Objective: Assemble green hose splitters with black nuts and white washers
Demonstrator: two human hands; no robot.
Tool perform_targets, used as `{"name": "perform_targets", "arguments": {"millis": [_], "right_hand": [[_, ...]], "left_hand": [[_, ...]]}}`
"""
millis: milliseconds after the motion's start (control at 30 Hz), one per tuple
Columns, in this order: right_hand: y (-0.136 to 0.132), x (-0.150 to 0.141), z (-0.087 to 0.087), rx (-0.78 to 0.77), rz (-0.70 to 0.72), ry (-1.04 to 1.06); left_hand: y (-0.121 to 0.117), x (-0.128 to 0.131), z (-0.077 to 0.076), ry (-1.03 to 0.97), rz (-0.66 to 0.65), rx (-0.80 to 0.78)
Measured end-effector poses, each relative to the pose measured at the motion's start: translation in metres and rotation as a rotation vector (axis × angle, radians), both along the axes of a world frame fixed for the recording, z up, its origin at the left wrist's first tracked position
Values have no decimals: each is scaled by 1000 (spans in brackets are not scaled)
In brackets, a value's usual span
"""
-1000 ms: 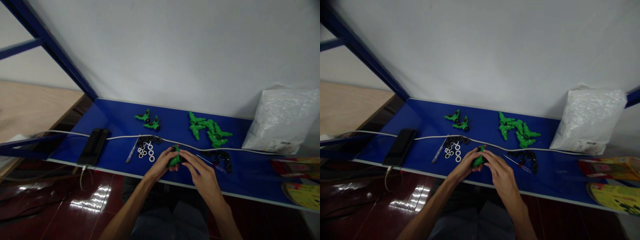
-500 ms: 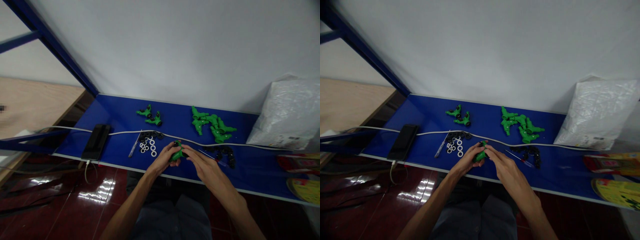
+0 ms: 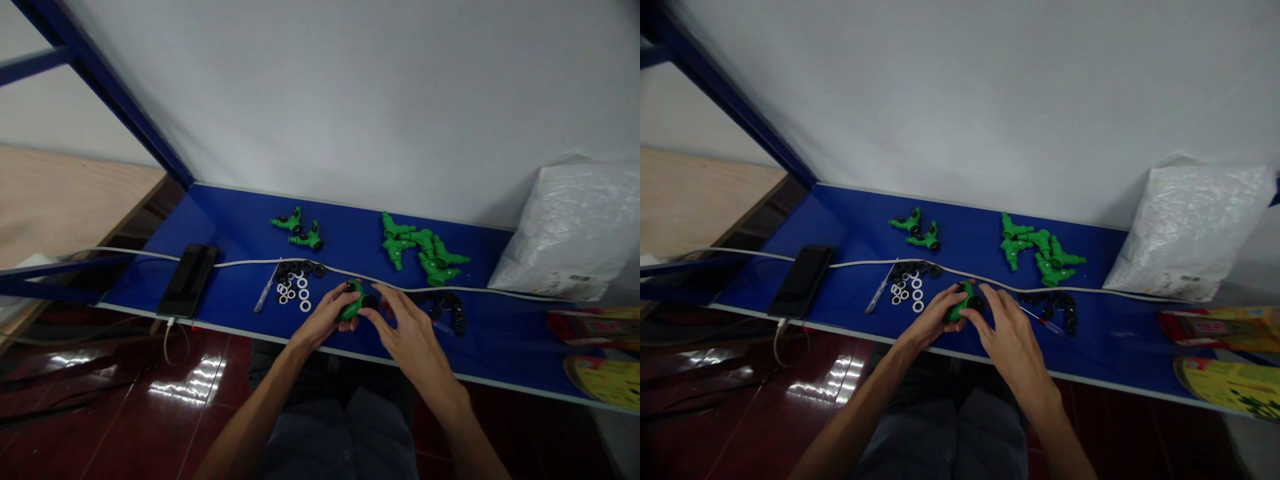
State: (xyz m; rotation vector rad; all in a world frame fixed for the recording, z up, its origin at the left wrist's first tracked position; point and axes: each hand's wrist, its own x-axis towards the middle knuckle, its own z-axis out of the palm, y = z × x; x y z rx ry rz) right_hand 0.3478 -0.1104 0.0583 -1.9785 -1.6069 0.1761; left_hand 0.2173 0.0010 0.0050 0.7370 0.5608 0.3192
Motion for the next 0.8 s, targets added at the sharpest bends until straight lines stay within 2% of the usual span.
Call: {"name": "perform_targets", "arguments": {"millis": [200, 367, 500, 633, 800], "right_hand": [[-10, 2, 7, -99, 125, 48], [-8, 4, 4, -55, 53, 5], [-7, 5, 3, -68, 58, 28], [-10, 6, 3, -97, 128, 50], [-17, 11, 7, -118, 222, -79]], "left_hand": [[0, 0, 2, -9, 11, -5], [0, 0, 1, -12, 5, 2], [-1, 0, 1, -14, 1, 12], [-2, 0, -1, -12, 11, 32], [-2, 0, -1, 9, -7, 46]]}}
